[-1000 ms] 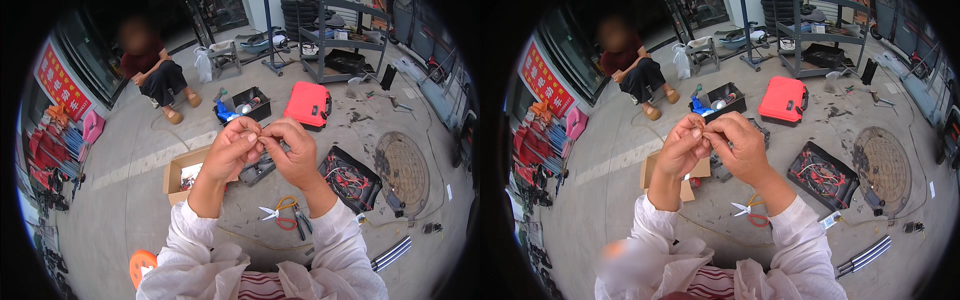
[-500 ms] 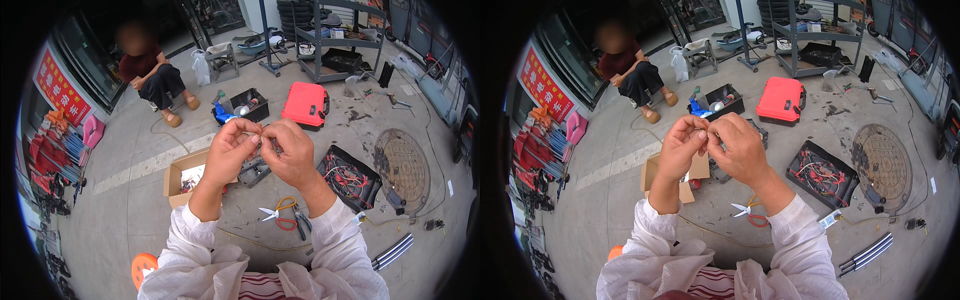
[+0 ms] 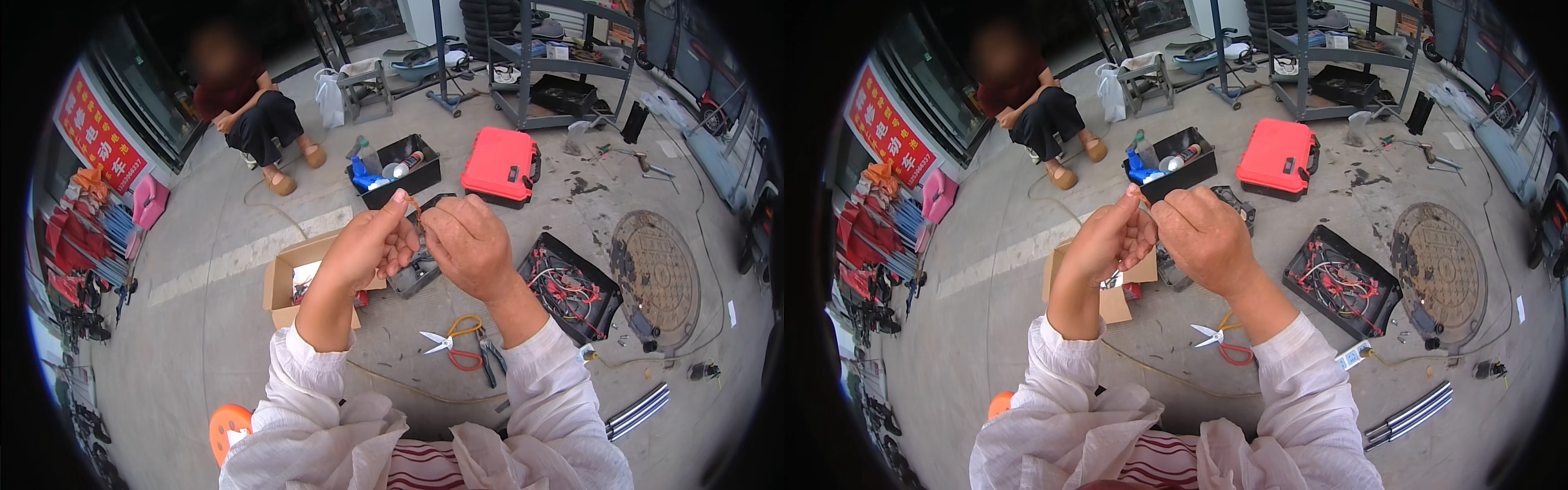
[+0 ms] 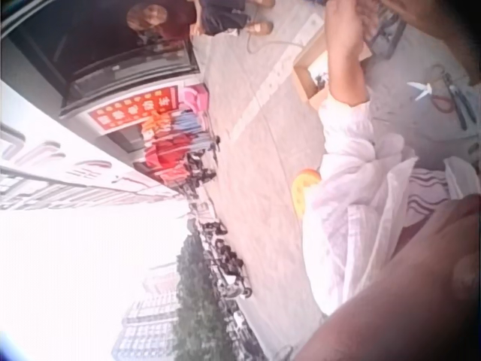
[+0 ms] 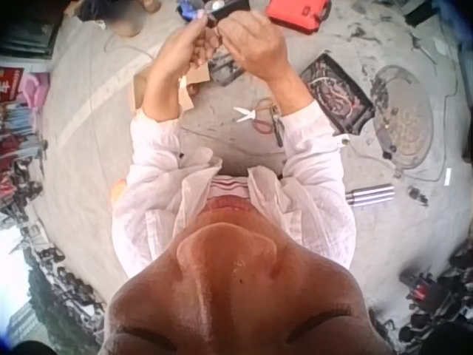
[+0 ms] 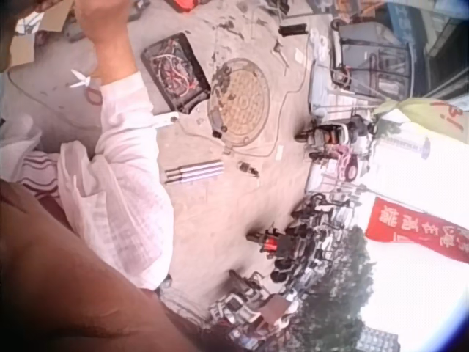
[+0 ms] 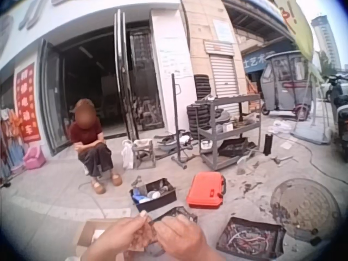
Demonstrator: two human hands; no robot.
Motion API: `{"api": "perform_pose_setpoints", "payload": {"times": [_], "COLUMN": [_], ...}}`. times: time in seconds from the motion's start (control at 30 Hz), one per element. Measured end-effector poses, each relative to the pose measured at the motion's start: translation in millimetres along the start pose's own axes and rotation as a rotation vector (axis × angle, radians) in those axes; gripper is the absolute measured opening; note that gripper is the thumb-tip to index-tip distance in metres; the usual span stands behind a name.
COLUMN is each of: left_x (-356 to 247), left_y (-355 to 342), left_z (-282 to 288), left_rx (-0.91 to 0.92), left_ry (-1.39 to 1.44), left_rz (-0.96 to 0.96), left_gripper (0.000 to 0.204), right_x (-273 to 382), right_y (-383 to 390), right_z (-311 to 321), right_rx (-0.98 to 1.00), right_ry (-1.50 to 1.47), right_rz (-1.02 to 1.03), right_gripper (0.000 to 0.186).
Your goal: The person strips insulation from a wire using shears and prepares the ends. They handle multiple wires and tools on the ground, including pliers and a cardboard box of components.
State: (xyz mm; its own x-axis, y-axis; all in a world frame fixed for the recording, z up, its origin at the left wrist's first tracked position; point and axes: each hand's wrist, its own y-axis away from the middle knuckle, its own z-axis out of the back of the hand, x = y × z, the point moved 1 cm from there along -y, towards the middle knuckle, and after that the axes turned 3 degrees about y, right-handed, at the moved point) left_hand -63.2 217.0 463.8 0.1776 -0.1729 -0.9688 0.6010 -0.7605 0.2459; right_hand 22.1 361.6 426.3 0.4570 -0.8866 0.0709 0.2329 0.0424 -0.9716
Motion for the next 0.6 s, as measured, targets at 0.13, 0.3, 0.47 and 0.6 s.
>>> {"api": "perform_pose_setpoints", "payload": {"times": [0.13, 0.3, 0.47, 0.6], "left_x": [5, 8, 10, 13], "left_y": [-5, -7, -9, -15], "left_z": [2, 6, 8, 12], "left_rx": [0.054, 0.106, 0.083, 0.1], "left_ry": [0.022, -0.005, 0.126, 0.151], "left_rz": [-0.016, -0.012, 0.042, 0.011], "left_gripper": [0.06, 0.06, 0.057, 0.042], "right_x": [1, 2, 0, -1], "right_y": [2, 2, 3, 5], "right_z": [-1, 0, -2, -2], "right_rx": [0.045, 0.12, 0.151, 0.161], "right_ry": [-0.015, 0.038, -0.054, -0.066], "right_rz": [-0.006, -0.003, -0.001, -0.04], "right_gripper": [0.038, 0.027, 0.035, 0.032]}}
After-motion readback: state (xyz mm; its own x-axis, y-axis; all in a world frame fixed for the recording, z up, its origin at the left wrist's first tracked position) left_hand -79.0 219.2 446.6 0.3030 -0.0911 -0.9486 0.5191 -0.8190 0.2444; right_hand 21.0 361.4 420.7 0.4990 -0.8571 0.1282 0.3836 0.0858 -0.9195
